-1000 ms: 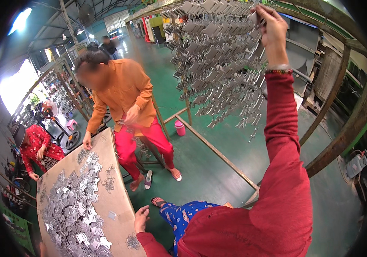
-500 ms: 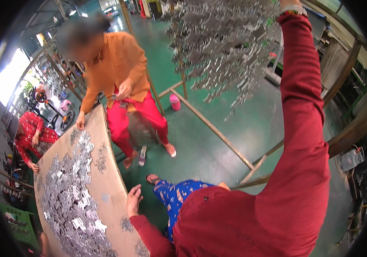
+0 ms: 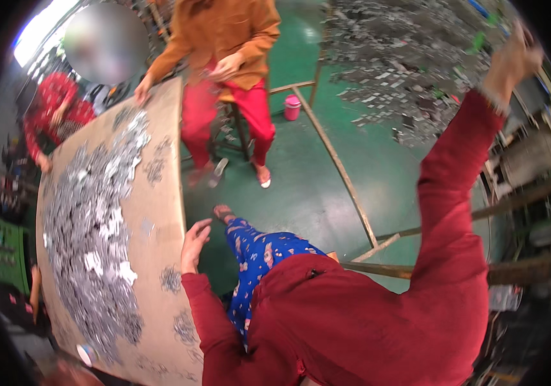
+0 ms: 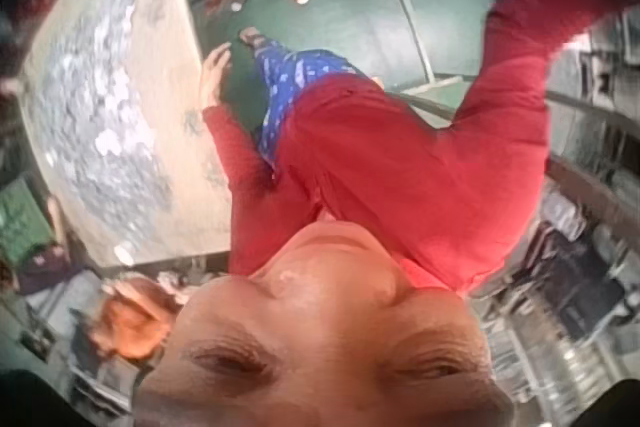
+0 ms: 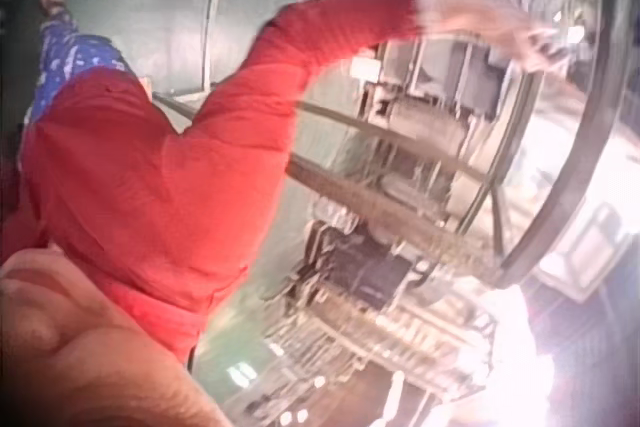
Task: The person sorts small metal plates and hooks on a table, threading the hooks through holes in the plates and hanging the completed units on a wire rack.
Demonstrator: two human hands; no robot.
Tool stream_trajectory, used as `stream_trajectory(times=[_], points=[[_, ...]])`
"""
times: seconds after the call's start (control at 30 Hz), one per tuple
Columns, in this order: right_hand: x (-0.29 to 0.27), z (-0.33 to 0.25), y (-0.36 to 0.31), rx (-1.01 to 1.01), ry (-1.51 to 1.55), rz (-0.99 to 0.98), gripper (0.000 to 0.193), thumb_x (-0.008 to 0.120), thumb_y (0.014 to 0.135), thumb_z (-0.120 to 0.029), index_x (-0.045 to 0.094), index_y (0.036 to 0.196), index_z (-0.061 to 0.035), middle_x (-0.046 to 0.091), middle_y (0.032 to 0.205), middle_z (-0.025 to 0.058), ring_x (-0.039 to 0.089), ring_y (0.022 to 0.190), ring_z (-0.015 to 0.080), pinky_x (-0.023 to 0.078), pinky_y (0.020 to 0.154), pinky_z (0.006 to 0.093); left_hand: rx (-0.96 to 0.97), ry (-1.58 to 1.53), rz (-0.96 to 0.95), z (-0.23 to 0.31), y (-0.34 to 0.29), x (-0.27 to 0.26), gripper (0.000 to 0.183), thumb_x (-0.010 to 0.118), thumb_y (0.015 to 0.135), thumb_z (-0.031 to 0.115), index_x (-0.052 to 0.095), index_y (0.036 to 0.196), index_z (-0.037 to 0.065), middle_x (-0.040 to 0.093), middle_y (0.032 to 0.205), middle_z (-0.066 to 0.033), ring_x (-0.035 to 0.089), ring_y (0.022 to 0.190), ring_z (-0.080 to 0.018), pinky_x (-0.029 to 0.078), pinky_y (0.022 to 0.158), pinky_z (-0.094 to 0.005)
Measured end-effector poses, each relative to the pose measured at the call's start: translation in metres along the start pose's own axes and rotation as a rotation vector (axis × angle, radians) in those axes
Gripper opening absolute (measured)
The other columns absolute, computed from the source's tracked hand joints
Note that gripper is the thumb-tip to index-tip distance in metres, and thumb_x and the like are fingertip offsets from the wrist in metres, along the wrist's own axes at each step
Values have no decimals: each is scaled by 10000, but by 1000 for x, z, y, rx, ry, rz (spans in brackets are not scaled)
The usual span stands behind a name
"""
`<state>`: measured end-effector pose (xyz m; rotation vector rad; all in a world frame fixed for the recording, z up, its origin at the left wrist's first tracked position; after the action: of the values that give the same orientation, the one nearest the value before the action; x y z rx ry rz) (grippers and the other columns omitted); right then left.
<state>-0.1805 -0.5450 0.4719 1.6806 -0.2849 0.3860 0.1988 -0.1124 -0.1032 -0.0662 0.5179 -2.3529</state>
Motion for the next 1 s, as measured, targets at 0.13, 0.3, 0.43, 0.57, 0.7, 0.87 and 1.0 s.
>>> stream_trajectory(times=[0.13,0.3,0.43,0.57,0.7,0.87,1.0], points=[[70,-101,-222,148,125,10,193,551,748,-6,553,941,8,549,905,96,530,781,204,442,727,322,120,64,-134,20,-45,36,313,595,827,145,575,1121,42,581,1019,-38,511,899,-110,425,801,-261],[226,-283,-416,792,1029,-480,324,540,719,95,578,1023,-11,529,877,68,516,788,163,439,703,273,-64,-57,-70,-4,-158,27,178,639,798,94,639,959,17,628,940,-63,578,861,-120,467,732,-256],[269,-372,-504,887,1169,-1152,263,549,839,-28,582,1099,-36,623,949,46,585,814,114,480,730,269,-136,-42,-46,-12,-233,17,160,656,804,155,604,784,4,618,675,-48,568,589,-114,460,540,-241],[292,-416,-686,503,1055,-1801,355,552,855,-199,551,1151,-3,641,894,217,643,775,301,489,703,369,-350,-41,290,-33,-297,-20,162,664,795,187,624,809,31,595,665,-33,554,591,-106,448,540,-240],[277,-483,-738,109,1044,-1801,415,562,846,-206,506,1225,-46,581,1057,251,532,996,393,410,886,434,-311,218,1038,-61,-378,-113,157,626,787,160,657,817,9,617,640,-72,581,589,-126,453,548,-283],[276,-530,-738,-92,921,-1795,483,551,859,-324,424,1315,-225,359,1360,119,330,1219,363,353,932,530,-363,461,1578,-69,-406,-187,132,644,759,143,680,829,36,628,669,-133,624,618,-240,470,584,-328],[260,-535,-756,-116,955,-1833,457,498,887,-325,411,1323,-218,339,1397,58,251,1300,346,248,1001,555,-314,562,1514,-78,-345,-210,141,644,757,150,667,846,43,635,768,-138,613,716,-322,475,649,-387]])
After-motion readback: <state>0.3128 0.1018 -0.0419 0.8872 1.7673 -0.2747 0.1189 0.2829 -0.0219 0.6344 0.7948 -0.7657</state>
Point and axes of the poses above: each hand's wrist, its own y-axis towards the middle knuckle, its own x-axis out of the palm, z = x × y, the point moved 10 cm from there along y, towards the middle knuckle
